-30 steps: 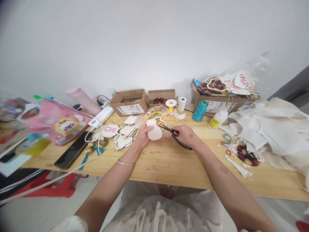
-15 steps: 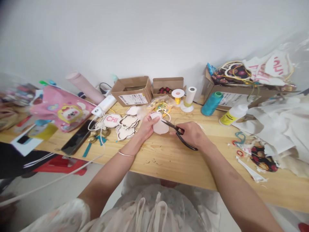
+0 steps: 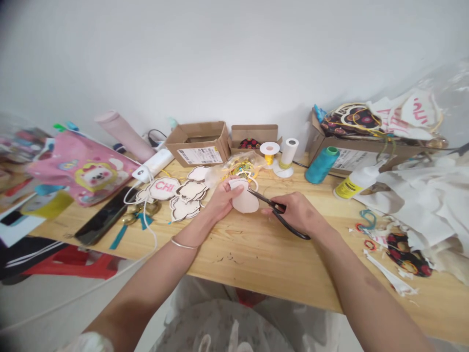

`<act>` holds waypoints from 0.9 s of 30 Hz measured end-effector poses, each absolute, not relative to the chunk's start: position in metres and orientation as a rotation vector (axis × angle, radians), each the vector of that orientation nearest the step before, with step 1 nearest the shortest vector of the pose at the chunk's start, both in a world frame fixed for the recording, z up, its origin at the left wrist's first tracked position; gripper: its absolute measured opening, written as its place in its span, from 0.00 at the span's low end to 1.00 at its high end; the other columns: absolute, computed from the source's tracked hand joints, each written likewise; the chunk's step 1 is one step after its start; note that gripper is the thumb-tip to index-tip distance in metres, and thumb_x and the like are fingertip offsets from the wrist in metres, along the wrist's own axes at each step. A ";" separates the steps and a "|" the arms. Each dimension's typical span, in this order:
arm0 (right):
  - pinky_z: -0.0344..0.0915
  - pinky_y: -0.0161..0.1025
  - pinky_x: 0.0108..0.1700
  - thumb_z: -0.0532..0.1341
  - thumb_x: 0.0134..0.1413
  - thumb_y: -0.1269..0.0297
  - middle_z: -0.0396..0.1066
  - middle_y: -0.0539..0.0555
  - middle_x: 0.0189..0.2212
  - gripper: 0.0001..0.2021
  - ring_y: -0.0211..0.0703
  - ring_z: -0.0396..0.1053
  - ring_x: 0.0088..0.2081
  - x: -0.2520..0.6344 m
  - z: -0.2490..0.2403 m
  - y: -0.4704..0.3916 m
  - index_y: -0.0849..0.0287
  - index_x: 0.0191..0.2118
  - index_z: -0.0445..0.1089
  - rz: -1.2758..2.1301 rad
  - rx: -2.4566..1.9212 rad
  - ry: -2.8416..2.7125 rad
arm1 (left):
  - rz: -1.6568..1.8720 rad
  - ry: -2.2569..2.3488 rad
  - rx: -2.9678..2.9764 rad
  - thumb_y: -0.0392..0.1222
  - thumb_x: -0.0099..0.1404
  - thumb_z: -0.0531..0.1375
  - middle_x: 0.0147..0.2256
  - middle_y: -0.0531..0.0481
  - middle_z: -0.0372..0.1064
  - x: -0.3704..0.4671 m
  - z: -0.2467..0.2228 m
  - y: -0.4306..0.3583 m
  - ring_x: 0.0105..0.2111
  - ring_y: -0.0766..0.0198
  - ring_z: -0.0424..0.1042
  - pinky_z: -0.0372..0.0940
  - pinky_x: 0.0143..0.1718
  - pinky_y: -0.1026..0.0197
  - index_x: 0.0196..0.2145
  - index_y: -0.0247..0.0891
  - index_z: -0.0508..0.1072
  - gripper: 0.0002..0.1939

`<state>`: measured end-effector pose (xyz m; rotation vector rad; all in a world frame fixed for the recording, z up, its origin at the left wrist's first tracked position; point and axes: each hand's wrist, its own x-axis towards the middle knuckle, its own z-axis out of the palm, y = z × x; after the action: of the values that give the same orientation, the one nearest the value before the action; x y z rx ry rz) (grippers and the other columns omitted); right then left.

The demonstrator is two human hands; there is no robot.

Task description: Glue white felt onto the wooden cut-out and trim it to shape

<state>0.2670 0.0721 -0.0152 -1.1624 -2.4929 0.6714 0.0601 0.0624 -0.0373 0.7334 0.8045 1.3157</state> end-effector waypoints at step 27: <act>0.49 0.32 0.20 0.53 0.51 0.55 0.61 0.47 0.14 0.16 0.33 0.55 0.17 0.272 -0.019 0.079 0.59 0.22 0.68 0.680 -1.145 -2.522 | 1.335 0.775 0.731 0.36 0.42 0.68 0.31 0.49 0.72 0.063 -0.039 0.065 0.28 0.67 0.70 0.63 0.33 0.63 0.33 0.33 0.69 0.18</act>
<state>0.2718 0.0790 -0.0193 -1.1447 -2.5225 0.6804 0.0627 0.0645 -0.0386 0.7311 0.7748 1.3345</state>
